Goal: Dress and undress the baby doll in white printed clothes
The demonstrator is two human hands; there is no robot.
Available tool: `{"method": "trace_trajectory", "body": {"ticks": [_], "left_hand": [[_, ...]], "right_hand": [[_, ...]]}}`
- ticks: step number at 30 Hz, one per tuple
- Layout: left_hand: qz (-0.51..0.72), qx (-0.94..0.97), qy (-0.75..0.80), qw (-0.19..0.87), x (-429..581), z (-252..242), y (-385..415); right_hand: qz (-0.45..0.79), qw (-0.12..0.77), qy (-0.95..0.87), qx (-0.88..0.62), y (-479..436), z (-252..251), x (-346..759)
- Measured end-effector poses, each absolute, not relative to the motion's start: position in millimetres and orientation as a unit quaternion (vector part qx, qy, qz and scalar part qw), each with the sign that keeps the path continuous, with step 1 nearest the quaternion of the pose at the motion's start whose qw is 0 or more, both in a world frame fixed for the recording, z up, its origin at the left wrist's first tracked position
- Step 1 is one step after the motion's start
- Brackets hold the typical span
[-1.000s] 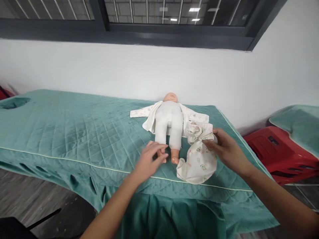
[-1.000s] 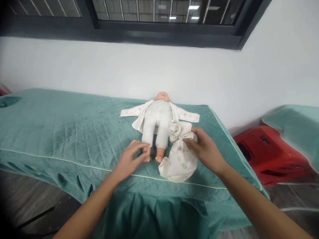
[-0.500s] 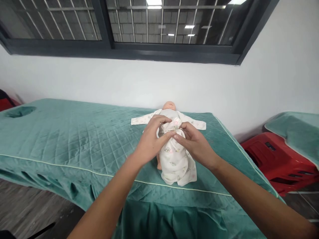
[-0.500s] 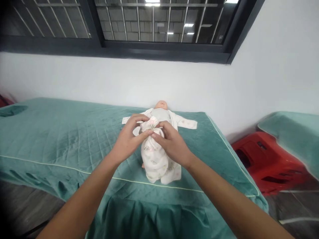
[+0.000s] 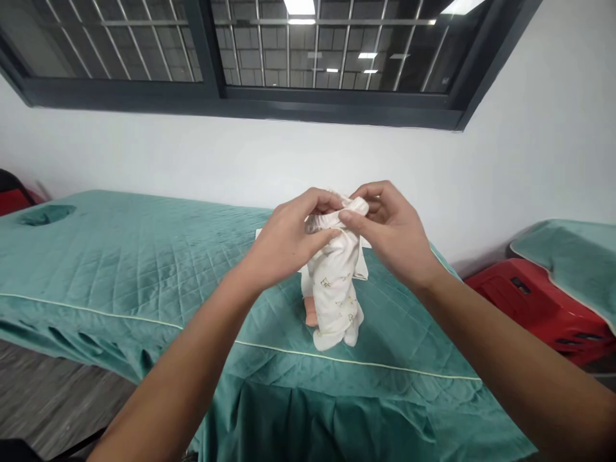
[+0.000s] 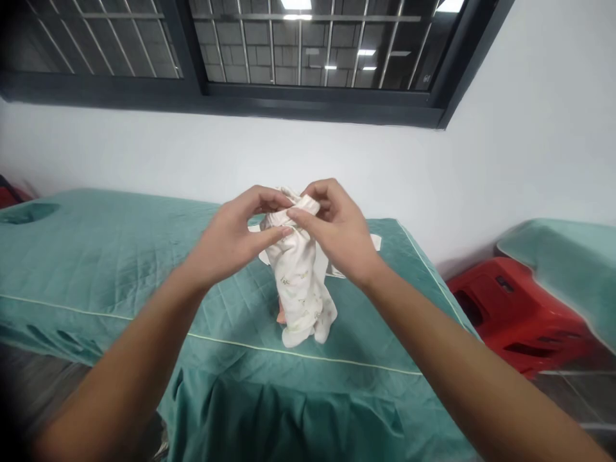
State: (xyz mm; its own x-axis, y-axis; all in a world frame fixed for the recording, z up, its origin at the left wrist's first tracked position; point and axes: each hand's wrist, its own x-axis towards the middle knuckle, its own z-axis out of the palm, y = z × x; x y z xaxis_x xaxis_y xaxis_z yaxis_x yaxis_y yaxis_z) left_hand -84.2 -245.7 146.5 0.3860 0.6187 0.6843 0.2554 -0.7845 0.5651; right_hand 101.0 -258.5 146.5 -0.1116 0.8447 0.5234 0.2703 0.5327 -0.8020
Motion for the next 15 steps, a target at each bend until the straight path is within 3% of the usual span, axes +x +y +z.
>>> {"method": "trace_trajectory", "body": {"ticks": [7,15], "left_hand": [[0.501,0.778,0.317,0.209,-111.5,155.8,-229.6],[0.587,0.686,0.252,0.348,-115.7,153.2,-219.7]], "right_hand": [[0.120,0.531,-0.704,-0.456,-250.8,161.4,123.0],[0.113,0.435,-0.782,-0.431,-252.8,178.1,129.8]]}}
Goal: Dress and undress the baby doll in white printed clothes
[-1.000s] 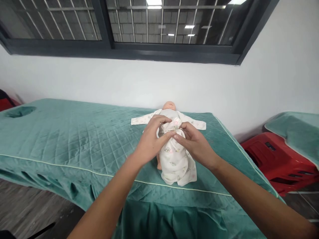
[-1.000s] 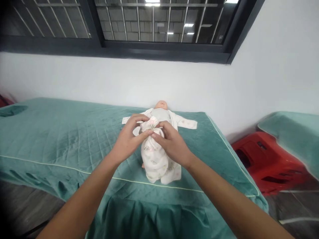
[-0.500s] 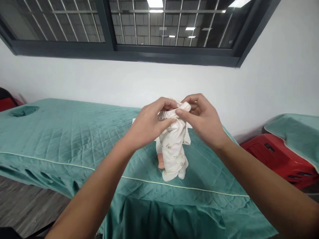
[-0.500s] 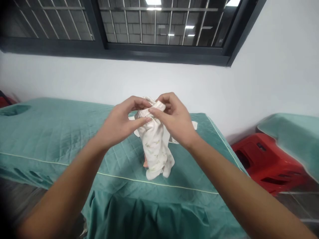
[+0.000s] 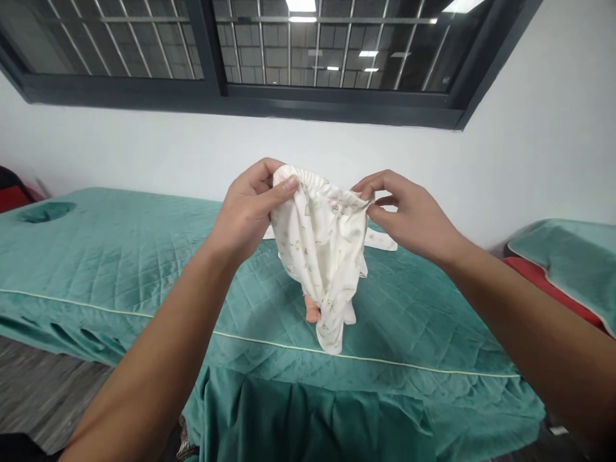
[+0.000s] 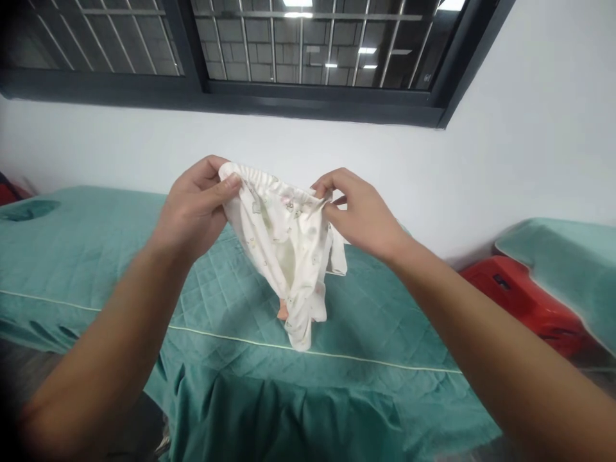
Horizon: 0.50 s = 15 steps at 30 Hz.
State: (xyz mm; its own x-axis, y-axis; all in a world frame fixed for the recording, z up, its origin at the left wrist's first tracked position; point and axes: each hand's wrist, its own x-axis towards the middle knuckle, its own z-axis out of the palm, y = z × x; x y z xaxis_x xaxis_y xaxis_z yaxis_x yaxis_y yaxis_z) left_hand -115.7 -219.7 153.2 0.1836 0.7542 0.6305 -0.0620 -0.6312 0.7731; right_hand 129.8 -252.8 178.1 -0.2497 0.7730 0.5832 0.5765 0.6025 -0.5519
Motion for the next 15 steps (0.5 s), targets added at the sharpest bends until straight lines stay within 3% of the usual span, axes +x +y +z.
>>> {"method": "trace_trajectory", "body": {"ticks": [8,11,15], "left_hand": [[0.620,0.656,0.165,0.399,-109.6,166.9,-222.1],[0.629,0.642,0.154,0.412,-118.7,172.0,-225.3],[0.555,0.684,0.213,0.423,-131.1,177.9,-231.6]], "right_hand": [[0.297,0.393,-0.799,-0.346,-263.3,177.9,98.0],[0.309,0.350,-0.809,-0.357,-259.2,180.5,100.1],[0.283,0.406,-0.801,-0.336,-254.0,185.4,102.7]]}}
